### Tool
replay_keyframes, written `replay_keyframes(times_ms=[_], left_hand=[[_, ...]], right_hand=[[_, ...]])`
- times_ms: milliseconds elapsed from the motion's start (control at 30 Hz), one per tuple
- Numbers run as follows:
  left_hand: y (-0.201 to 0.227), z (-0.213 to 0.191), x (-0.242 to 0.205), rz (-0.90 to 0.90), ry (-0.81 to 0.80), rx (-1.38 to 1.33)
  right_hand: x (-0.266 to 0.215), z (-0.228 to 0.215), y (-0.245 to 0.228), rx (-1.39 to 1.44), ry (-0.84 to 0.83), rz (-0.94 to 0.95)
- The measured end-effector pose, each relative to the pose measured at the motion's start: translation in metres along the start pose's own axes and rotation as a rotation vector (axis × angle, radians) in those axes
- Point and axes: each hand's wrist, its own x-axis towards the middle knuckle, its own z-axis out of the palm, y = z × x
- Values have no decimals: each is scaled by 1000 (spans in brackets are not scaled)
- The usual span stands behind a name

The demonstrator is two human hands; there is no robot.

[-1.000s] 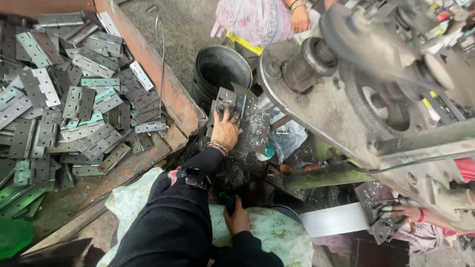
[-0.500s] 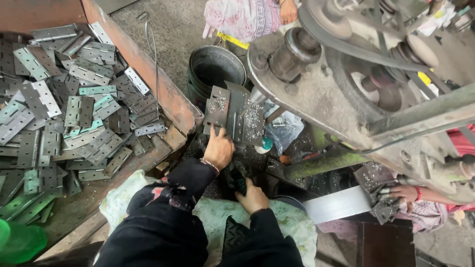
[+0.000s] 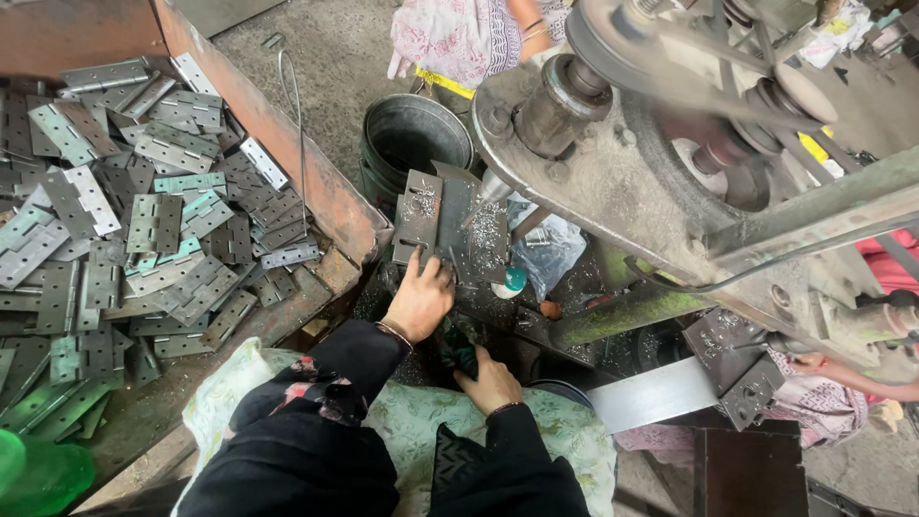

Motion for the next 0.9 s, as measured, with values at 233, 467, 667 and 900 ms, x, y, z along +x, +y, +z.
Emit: replay_keyframes(times_ms=[233,467,667,900], left_hand=[[-16,35,4,-558,123,-793],[-17,69,39,-762,152,-1539],[-38,19,36,-495,-183,-233],[-35,14,31,-423,-225,-183]], right_hand=[[48,-7,19,311,322,-183],[109,-22,26,1216,484,-283],[97,-30,-9,343,835,-440],[96,-29,-47,128,498,-563]])
